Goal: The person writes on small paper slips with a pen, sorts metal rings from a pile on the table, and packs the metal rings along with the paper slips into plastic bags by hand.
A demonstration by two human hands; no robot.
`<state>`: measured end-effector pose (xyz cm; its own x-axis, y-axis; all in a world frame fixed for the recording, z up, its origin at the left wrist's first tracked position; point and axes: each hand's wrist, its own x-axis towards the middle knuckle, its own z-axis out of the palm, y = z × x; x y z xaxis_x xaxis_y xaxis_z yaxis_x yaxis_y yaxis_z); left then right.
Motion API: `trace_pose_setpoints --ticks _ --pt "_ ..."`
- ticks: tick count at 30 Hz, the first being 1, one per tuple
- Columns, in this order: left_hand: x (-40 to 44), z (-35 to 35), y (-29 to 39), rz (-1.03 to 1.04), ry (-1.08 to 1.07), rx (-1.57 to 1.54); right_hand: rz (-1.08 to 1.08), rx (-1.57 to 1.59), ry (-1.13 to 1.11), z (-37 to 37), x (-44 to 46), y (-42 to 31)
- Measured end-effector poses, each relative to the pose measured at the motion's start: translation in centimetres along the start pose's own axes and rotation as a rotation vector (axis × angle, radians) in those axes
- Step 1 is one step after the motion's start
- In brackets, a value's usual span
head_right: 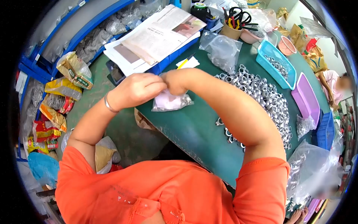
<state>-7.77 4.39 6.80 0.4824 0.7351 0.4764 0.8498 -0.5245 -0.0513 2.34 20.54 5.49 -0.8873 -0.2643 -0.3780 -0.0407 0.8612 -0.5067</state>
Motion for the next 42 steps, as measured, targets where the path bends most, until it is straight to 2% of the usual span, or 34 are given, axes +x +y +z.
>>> trace_pose_setpoints --ticks 2,4,5,6,8,9,11,12,14,16,18,19,20,22,24,25,26,28,29,30,32,33,35,36,37,38,40,41,42 --pt "-0.3 -0.2 0.2 -0.042 -0.008 -0.056 -0.089 0.051 0.031 1.4 0.4 1.7" --pt "-0.2 -0.4 0.8 -0.063 -0.017 -0.085 0.138 0.106 0.062 0.8 -1.9 -1.4" --pt "-0.1 -0.5 1.0 -0.09 -0.04 -0.099 0.042 0.102 0.284 1.3 -3.0 -1.5" --pt "-0.6 0.2 0.9 -0.148 0.013 -0.109 -0.169 0.084 0.735 2.9 -3.6 -1.0" --pt "-1.7 0.5 0.7 -0.254 0.065 -0.087 -0.279 0.05 0.974 4.1 -6.4 -2.1" --pt "-2.0 1.4 0.7 -0.247 0.072 -0.091 -0.217 -0.046 1.028 5.5 -6.8 -2.8" --pt "-2.5 3.6 0.8 -0.259 0.385 -0.147 -0.031 -0.192 1.172 8.5 -6.2 -3.0" --pt "-1.9 4.4 1.2 -0.151 0.517 -0.131 0.095 -0.187 1.282 9.4 -5.3 -2.6" --pt "-0.5 5.2 2.7 -0.145 0.642 -0.171 0.078 0.12 1.401 9.9 -4.5 -2.2" --pt "0.2 5.9 3.1 -0.25 0.746 -0.194 -0.099 0.184 1.49 10.0 -4.4 -2.8" --pt "1.2 4.9 3.1 -0.288 0.788 -0.043 -0.242 0.399 1.537 10.0 -4.4 -3.0" --pt "1.5 5.3 3.3 -0.329 0.847 -0.068 -0.269 0.427 1.569 9.8 -4.5 -3.2" --pt "1.9 4.9 3.6 -0.365 0.847 -0.112 -0.269 0.388 1.542 9.5 -5.1 -3.5" --pt "2.6 4.8 3.5 -0.378 0.885 -0.343 -0.41 0.2 1.502 8.2 -6.1 -3.3" --pt "2.6 4.5 3.9 -0.38 0.853 -0.628 -0.449 0.27 1.432 8.5 -6.9 -3.1" --pt "2.0 4.3 4.0 -0.391 0.778 -0.826 -0.375 0.17 1.323 8.2 -8.0 -3.2" --pt "1.4 3.8 3.8 -0.404 0.687 -1.018 -0.369 -0.011 1.313 7.4 -8.7 -3.3" --pt "0.8 1.4 3.1 -0.454 0.317 -1.054 -0.293 -0.25 1.152 6.3 -10.7 -3.4" --pt "1.4 0.9 2.8 -0.369 0.251 -0.885 -0.285 -0.368 1.136 6.0 -11.1 -3.0" --pt "1.0 1.4 2.5 -0.382 0.199 -0.741 -0.262 -0.375 1.146 6.1 -11.4 -2.6" --pt "1.7 1.3 2.4 -0.27 0.183 -0.471 -0.264 -0.549 0.991 6.6 -11.8 -1.5" --pt "2.1 1.3 2.4 -0.253 0.18 -0.477 -0.213 -0.594 0.935 7.3 -11.8 -1.3" --pt "2.3 1.4 2.5 -0.185 0.083 -0.285 -0.163 -0.556 0.979 7.6 -11.7 -1.0" --pt "2.3 1.6 2.5 -0.175 0.085 -0.289 -0.131 -0.517 1.013 7.5 -11.8 -1.1" --pt "2.1 1.9 2.4 -0.199 0.148 -0.277 -0.149 -0.494 1.115 7.4 -11.9 -1.3" --pt "2.1 2.1 2.4 -0.224 0.21 -0.265 -0.256 -0.32 1.176 7.3 -11.8 -1.7" --pt "2.5 0.9 2.4 -0.242 0.228 -0.338 -0.449 -0.045 1.197 7.1 -11.7 -2.7" --pt "2.5 0.2 2.2 -0.196 0.226 -0.467 -0.426 0.138 1.04 7.6 -11.8 -3.1" --pt "2.5 -0.1 2.0 -0.151 0.224 -0.595 -0.423 0.141 1.043 7.5 -12.1 -3.1"
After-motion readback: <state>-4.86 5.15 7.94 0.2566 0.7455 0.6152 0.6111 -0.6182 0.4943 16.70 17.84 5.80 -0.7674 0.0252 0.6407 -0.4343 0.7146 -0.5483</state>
